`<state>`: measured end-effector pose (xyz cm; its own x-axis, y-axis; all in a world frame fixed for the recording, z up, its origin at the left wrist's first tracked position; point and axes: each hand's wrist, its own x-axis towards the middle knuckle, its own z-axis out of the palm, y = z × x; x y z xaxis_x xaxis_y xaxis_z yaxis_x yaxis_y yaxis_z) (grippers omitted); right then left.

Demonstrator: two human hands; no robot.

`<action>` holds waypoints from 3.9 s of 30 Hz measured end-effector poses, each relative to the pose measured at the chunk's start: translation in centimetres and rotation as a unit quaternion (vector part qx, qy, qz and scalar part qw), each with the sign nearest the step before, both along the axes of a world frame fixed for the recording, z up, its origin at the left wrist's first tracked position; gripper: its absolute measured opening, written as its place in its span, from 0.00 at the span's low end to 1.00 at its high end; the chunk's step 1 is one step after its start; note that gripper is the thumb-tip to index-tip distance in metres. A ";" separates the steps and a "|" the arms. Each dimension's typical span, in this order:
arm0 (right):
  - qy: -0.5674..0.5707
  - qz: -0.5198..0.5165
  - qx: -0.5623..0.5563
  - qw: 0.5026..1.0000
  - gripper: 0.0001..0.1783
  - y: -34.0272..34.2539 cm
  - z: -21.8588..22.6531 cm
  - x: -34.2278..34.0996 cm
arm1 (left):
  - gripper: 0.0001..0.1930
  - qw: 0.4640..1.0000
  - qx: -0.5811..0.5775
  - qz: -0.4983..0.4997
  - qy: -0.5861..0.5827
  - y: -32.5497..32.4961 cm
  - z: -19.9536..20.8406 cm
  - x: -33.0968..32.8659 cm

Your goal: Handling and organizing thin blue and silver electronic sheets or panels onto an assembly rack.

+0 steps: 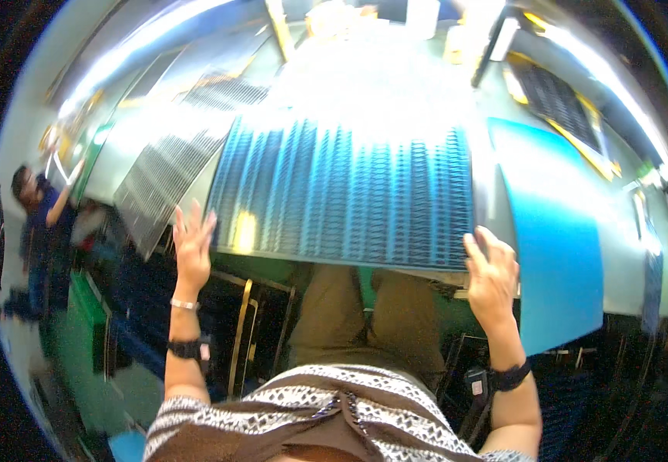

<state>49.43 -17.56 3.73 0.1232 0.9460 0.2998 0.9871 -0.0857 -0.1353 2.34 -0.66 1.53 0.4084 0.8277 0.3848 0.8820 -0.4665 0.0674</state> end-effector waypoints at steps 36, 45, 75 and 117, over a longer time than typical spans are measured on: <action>-0.061 0.068 0.125 0.988 0.15 24.9 -5.0 10.3 | 0.25 0.998 0.045 0.045 -0.005 18.6 -2.4 8.5; -0.063 0.044 0.039 0.996 0.22 19.2 -3.6 11.7 | 0.28 0.999 -0.024 0.031 -0.036 14.0 -1.4 7.0; -0.012 0.032 -0.059 0.998 0.42 -5.2 0.3 -1.9 | 0.15 0.990 0.038 -0.133 0.004 4.9 -0.2 3.2; 0.053 0.278 -0.146 0.948 0.21 21.5 10.7 -3.5 | 0.12 0.464 -0.015 0.162 -0.871 3.9 -0.8 -11.3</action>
